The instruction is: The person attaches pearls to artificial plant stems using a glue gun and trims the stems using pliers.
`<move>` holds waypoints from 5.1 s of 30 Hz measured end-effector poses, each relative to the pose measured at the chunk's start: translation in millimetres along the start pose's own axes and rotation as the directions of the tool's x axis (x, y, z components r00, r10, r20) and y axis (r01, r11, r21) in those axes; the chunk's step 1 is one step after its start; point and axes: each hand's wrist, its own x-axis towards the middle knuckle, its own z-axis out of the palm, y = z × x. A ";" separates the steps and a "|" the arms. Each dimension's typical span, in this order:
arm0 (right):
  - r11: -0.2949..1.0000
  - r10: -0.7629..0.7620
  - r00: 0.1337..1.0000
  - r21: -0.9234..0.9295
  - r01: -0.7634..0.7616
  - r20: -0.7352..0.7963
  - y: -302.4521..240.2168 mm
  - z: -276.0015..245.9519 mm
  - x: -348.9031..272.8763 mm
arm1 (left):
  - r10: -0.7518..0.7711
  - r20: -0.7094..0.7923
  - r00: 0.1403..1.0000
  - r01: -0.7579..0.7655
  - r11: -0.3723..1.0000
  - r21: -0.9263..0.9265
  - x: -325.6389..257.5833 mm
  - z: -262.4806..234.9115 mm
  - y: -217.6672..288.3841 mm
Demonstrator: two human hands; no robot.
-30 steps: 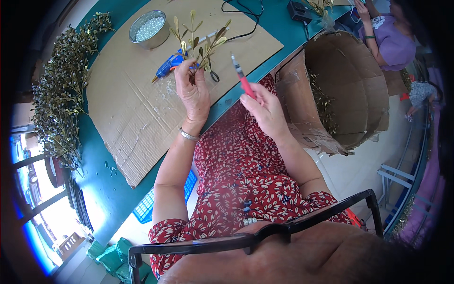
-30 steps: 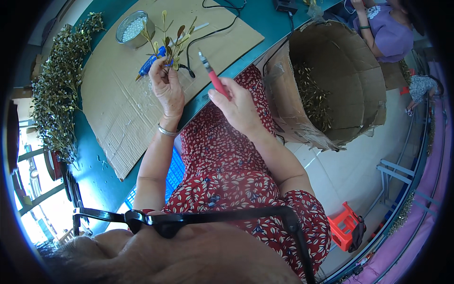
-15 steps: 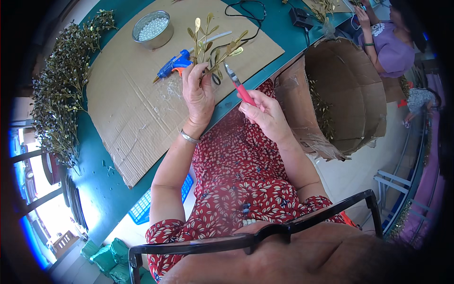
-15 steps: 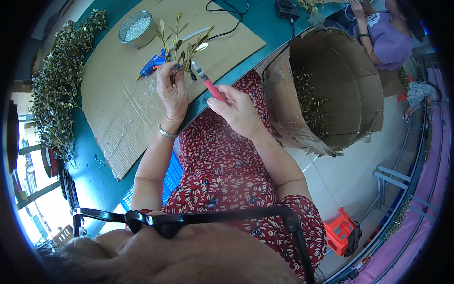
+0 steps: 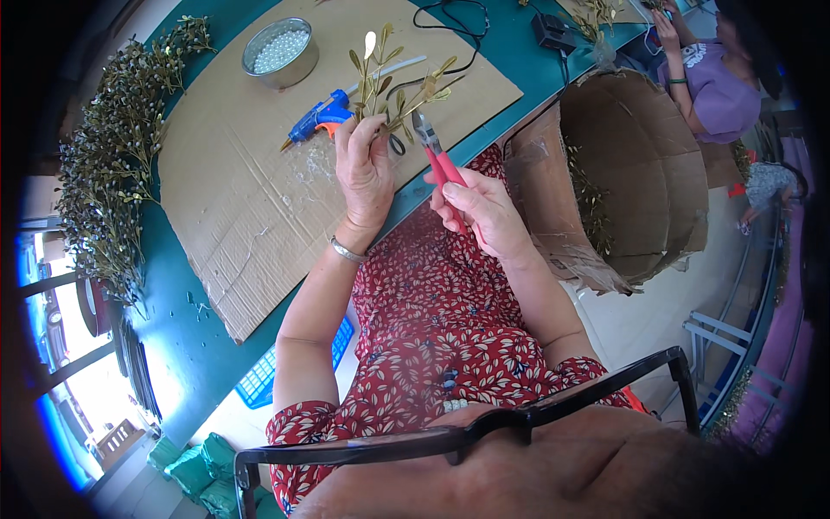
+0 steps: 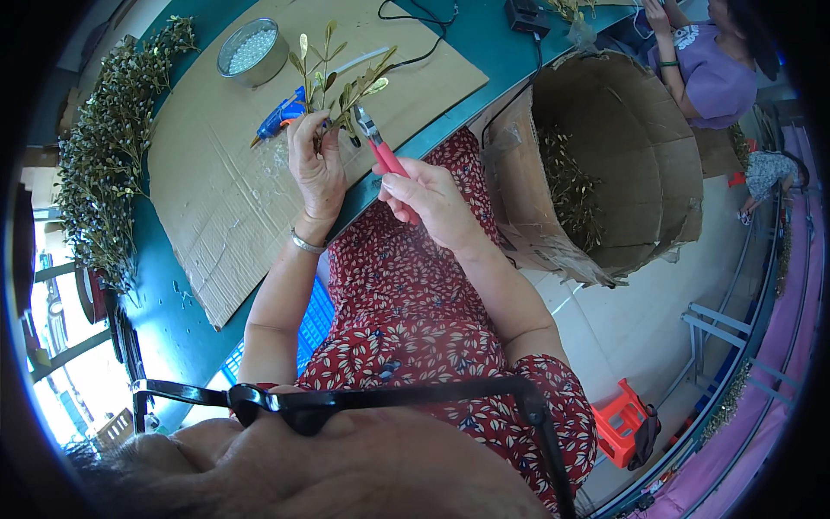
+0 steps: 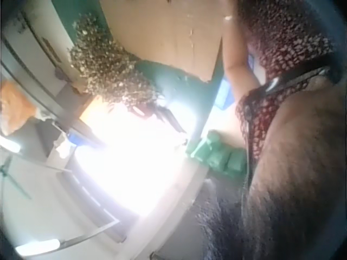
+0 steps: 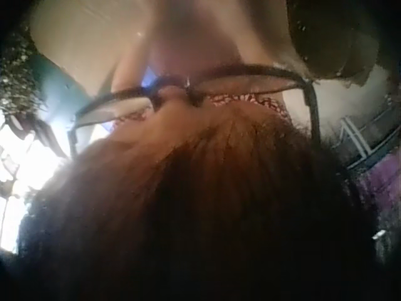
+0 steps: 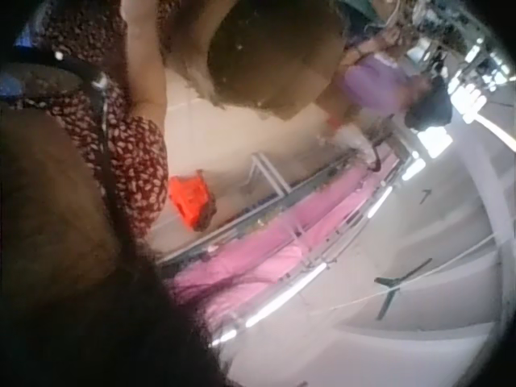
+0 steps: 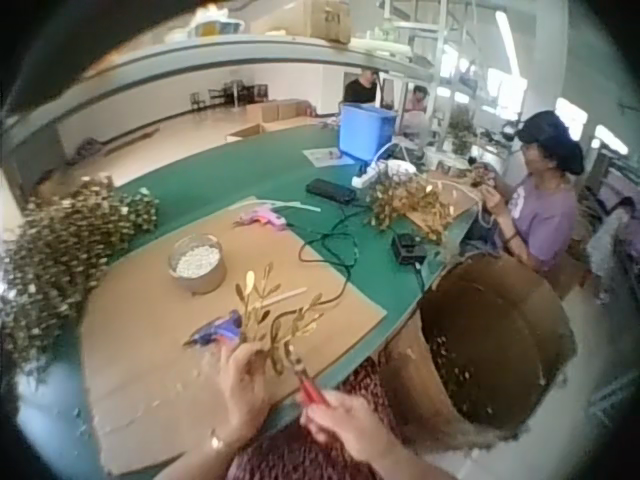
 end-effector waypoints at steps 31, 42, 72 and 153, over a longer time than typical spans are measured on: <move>0.523 -0.213 0.967 -0.819 0.236 0.142 11.0 87.5 163.6 | -0.618 0.175 0.766 0.367 0.196 -0.909 4.9 -231.9 -92.2; 0.605 0.144 0.984 -0.796 -0.002 0.108 59.4 161.8 174.0 | -0.691 0.191 0.697 0.414 0.170 -0.894 -14.0 -281.7 -127.3; 0.970 0.056 0.969 -0.241 0.004 0.242 84.2 150.6 102.9 | -0.630 0.443 0.638 0.588 0.027 -0.808 -25.3 -229.5 -132.5; -0.343 -0.046 0.841 -0.799 0.494 0.539 87.0 242.6 465.6 | -0.574 0.125 0.809 0.255 0.151 -0.955 -13.6 -244.4 -201.3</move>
